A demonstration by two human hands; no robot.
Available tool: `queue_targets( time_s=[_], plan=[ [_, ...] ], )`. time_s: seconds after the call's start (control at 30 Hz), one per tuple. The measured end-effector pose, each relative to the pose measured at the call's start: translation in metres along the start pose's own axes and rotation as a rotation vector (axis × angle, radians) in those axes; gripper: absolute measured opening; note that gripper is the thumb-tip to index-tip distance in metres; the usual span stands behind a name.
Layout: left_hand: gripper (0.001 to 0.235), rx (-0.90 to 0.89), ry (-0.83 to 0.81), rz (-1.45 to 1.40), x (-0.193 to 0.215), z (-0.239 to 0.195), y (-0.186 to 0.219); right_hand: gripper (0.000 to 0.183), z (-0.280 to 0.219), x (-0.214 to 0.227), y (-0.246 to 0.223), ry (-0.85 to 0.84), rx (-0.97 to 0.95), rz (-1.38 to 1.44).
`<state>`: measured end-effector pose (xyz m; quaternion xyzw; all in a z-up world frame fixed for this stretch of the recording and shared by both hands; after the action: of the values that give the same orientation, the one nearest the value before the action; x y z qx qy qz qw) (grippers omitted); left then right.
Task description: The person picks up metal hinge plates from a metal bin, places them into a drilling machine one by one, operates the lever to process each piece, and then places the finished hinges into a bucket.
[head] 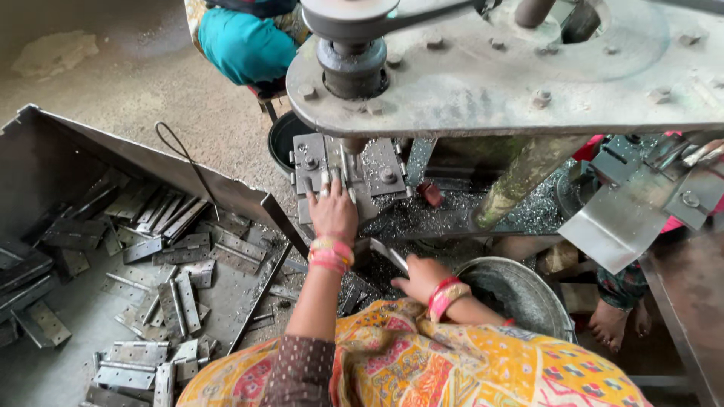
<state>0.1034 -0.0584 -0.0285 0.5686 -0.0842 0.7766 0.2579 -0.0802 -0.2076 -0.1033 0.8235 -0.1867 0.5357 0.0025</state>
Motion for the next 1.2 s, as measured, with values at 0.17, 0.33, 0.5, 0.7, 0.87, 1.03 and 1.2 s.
queue_targets(
  time_s=[0.17, 0.33, 0.5, 0.7, 0.87, 1.03, 1.2],
  plan=[
    [0.03, 0.058, -0.023, -0.122, -0.006, 0.02, -0.011, 0.05, -0.003, -0.043, 0.012, 0.059, 0.044, 0.079],
    [0.027, -0.024, -0.101, -0.161, 0.001, 0.004, -0.008, 0.044, -0.001, -0.103, 0.051, 0.214, 0.076, 0.137],
    [0.034, -0.003, 0.279, -0.195, 0.023, -0.054, -0.074, 0.054, 0.009, -0.07, 0.048, 0.25, 0.084, 0.019],
    [0.063, 0.822, 0.23, 0.158, 0.014, -0.164, -0.262, 0.054, 0.011, -0.007, 0.03, 0.108, 0.084, -0.124],
    [0.059, 1.042, 0.01, 0.281, -0.033, -0.231, -0.334, 0.052, 0.009, 0.001, 0.024, 0.143, 0.111, -0.149],
    [0.024, 0.892, -0.151, 0.283, -0.067, -0.233, -0.341, 0.05, 0.008, -0.002, 0.021, 0.11, 0.077, -0.123],
    [0.026, 0.954, 0.097, -0.153, -0.032, -0.217, -0.308, 0.046, 0.001, 0.0, 0.01, 0.148, 0.061, -0.036]
  ],
)
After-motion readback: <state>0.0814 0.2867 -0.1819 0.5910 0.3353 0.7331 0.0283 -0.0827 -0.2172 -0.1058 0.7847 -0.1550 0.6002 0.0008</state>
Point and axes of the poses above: each hand's wrist, its own z-axis towards the middle knuckle, its own x-axis out of the back of the hand, y = z × x, the point moved 4 cm from there along z, towards the middle knuckle, and after that the axes turned 8 degrees about -z, right-handed, at the moved point
